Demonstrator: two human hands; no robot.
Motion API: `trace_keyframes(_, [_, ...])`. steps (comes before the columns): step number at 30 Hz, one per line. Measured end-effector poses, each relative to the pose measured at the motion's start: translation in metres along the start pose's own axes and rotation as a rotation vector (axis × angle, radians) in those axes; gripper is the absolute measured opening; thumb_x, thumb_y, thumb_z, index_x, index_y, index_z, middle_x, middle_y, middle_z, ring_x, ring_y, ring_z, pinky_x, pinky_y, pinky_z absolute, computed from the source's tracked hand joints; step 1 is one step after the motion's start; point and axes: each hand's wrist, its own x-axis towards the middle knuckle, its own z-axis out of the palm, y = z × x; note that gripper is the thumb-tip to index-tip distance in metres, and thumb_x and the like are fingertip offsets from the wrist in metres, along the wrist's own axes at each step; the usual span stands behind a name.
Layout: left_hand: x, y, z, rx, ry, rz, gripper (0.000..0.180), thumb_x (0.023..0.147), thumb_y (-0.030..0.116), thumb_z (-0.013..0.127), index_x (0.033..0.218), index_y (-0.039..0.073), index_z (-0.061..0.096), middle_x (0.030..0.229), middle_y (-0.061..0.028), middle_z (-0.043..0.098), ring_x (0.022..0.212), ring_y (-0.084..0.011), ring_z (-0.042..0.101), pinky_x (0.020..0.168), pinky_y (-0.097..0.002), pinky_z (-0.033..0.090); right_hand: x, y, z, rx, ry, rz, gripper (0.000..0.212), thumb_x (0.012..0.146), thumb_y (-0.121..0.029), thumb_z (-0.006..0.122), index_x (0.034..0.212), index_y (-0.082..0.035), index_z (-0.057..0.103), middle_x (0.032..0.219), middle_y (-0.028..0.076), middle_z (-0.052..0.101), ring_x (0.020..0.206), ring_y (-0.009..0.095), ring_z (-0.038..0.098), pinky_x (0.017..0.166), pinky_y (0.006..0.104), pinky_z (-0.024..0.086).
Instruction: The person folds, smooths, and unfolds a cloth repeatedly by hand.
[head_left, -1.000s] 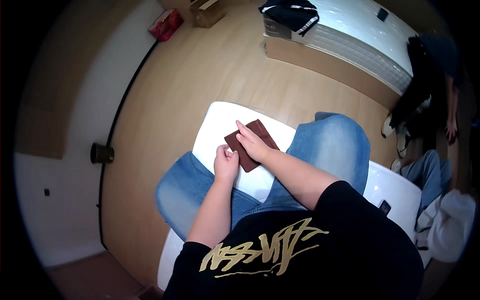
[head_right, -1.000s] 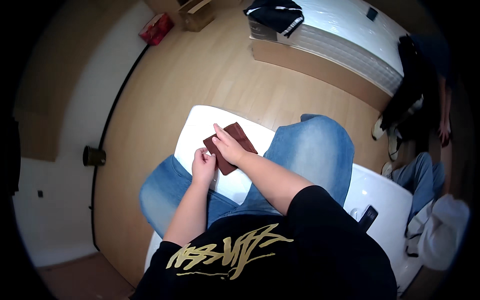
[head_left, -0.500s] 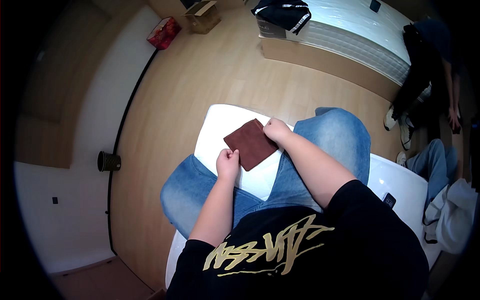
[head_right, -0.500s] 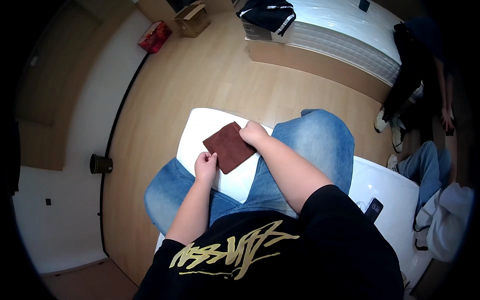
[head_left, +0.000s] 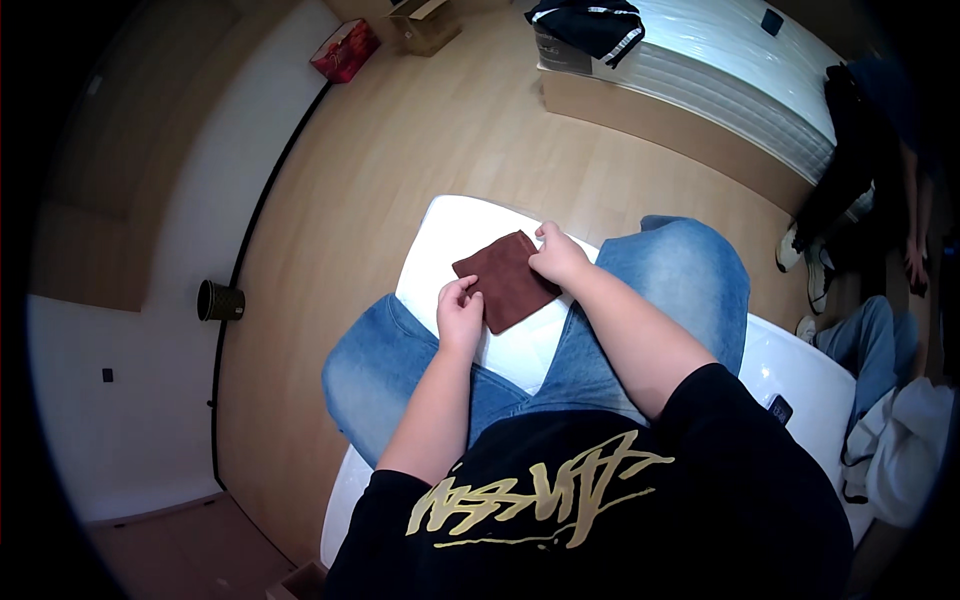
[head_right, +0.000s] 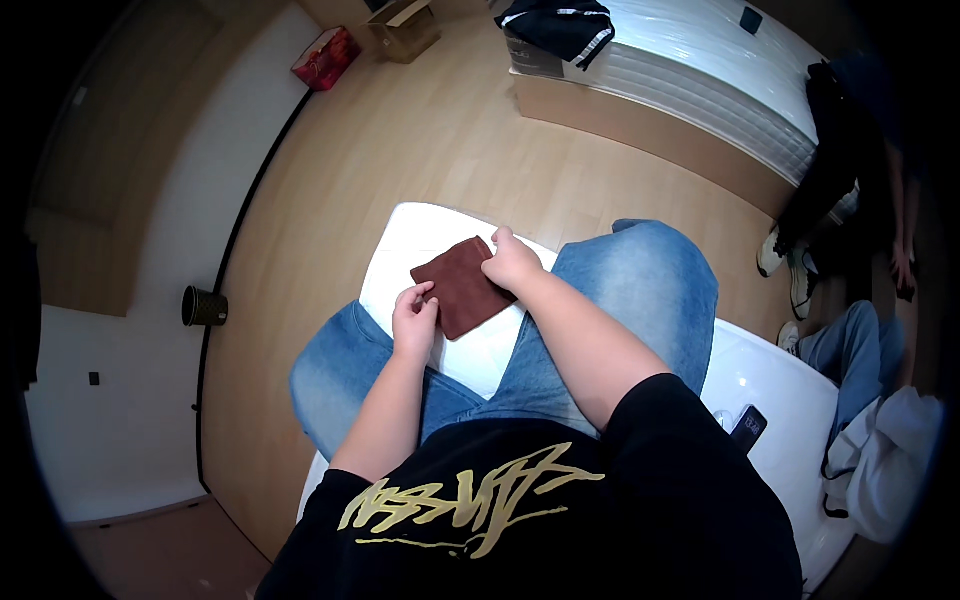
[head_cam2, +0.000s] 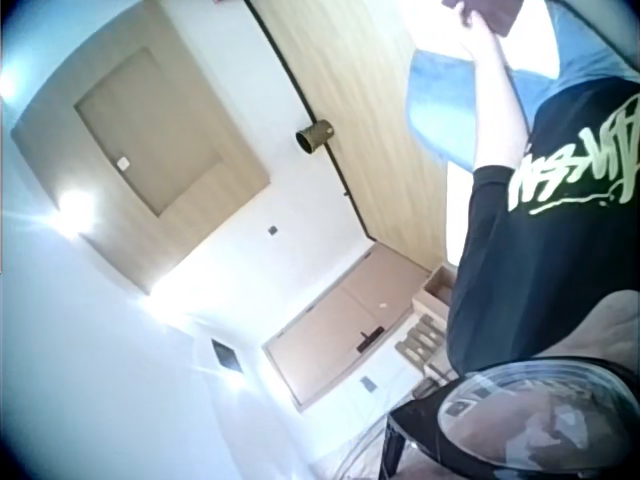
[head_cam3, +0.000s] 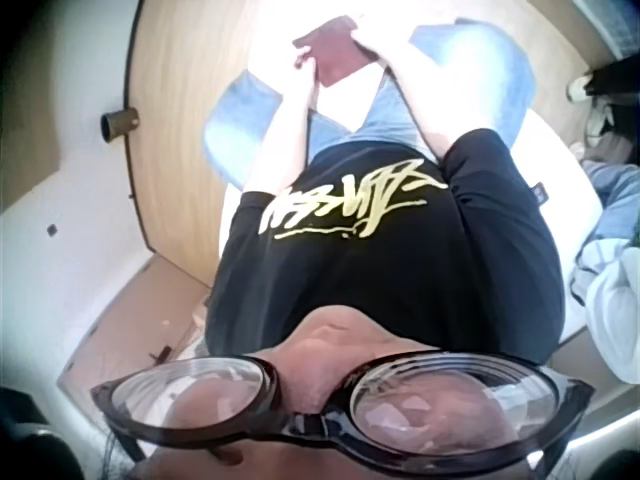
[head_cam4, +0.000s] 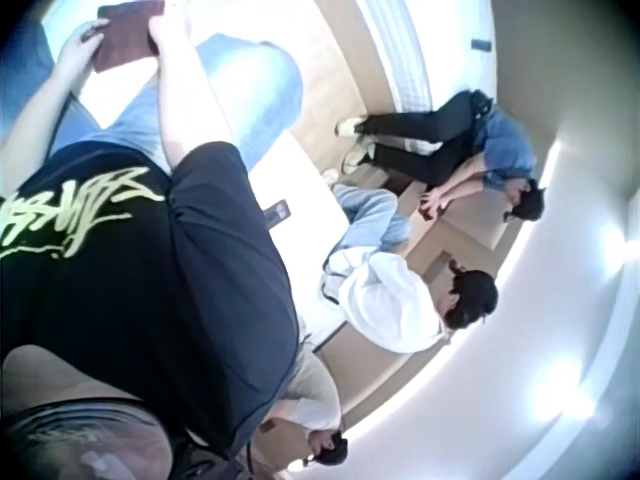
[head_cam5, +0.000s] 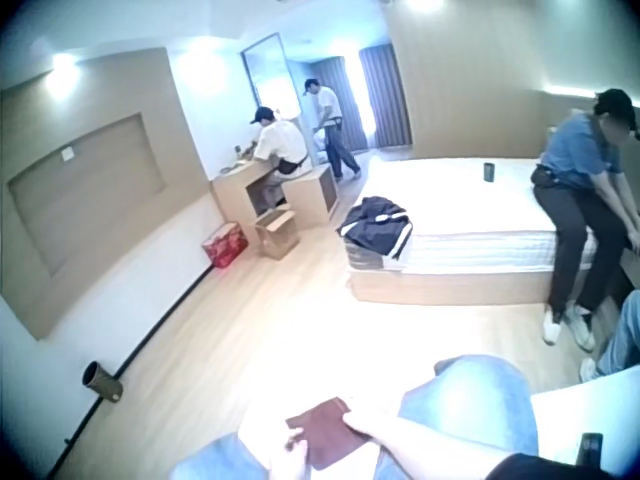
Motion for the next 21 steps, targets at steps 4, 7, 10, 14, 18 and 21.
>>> trace_keyframes(4, [0.001, 0.003, -0.005, 0.131, -0.107, 0.069, 0.060, 0.079, -0.008, 0.070, 0.136, 0.002, 0.056, 0.130, -0.0080, 0.046, 0.101, -0.0154, 0.058, 0.089, -0.0272, 0.053, 0.009, 0.005, 0.000, 0.035, -0.032, -0.022, 0.060, 0.080, -0.016, 0.066, 0.136, -0.002, 0.049, 0.122, 0.025, 0.067, 0.116, 0.038, 0.065, 0.099, 0.0404, 0.050])
trace_keyframes(7, [-0.001, 0.006, -0.009, 0.088, -0.164, 0.113, 0.076, 0.074, -0.007, 0.073, 0.145, 0.000, 0.047, 0.139, -0.0122, 0.037, 0.108, -0.0190, 0.056, 0.097, -0.0284, 0.051, 0.010, 0.005, 0.000, 0.055, -0.054, -0.044, 0.063, 0.080, -0.014, 0.066, 0.138, 0.000, 0.047, 0.125, 0.027, 0.065, 0.119, 0.039, 0.063, 0.101, 0.0401, 0.049])
trace_keyframes(10, [-0.003, 0.019, -0.012, 0.170, -0.189, 0.091, 0.085, 0.073, -0.010, 0.073, 0.150, 0.001, 0.039, 0.147, -0.0132, 0.030, 0.117, -0.0235, 0.055, 0.103, -0.0328, 0.051, 0.005, -0.002, -0.005, 0.054, -0.077, -0.059, 0.066, 0.080, -0.014, 0.066, 0.141, 0.001, 0.046, 0.129, 0.029, 0.063, 0.123, 0.040, 0.061, 0.104, 0.0399, 0.048])
trace_keyframes(14, [-0.007, 0.042, -0.017, 0.323, -0.212, 0.067, 0.092, 0.071, -0.007, 0.074, 0.154, 0.000, 0.034, 0.151, -0.0156, 0.026, 0.124, -0.0285, 0.055, 0.105, -0.0367, 0.052, 0.005, -0.006, -0.008, 0.056, -0.106, -0.036, 0.068, 0.084, -0.018, 0.063, 0.145, 0.003, 0.042, 0.133, 0.030, 0.060, 0.129, 0.040, 0.057, 0.109, 0.0394, 0.044])
trace_keyframes(18, [-0.007, 0.082, -0.012, 0.436, -0.250, 0.100, 0.094, 0.068, -0.003, 0.076, 0.152, -0.006, 0.033, 0.150, -0.0207, 0.026, 0.131, -0.0362, 0.051, 0.104, -0.0384, 0.052, 0.012, -0.010, -0.008, 0.036, -0.093, -0.017, 0.067, 0.089, -0.022, 0.058, 0.146, 0.006, 0.038, 0.129, 0.031, 0.062, 0.120, 0.040, 0.063, 0.099, 0.0403, 0.051])
trace_keyframes(21, [-0.005, 0.106, 0.009, 0.562, -0.313, 0.112, 0.096, 0.066, -0.003, 0.074, 0.151, -0.011, 0.029, 0.149, -0.0267, 0.025, 0.132, -0.0435, 0.049, 0.105, -0.0398, 0.051, 0.020, -0.010, -0.009, 0.368, -0.137, 0.127, 0.053, 0.092, -0.020, 0.055, 0.139, 0.003, 0.044, 0.098, 0.019, 0.067, 0.082, 0.028, 0.068, 0.067, 0.0391, 0.055])
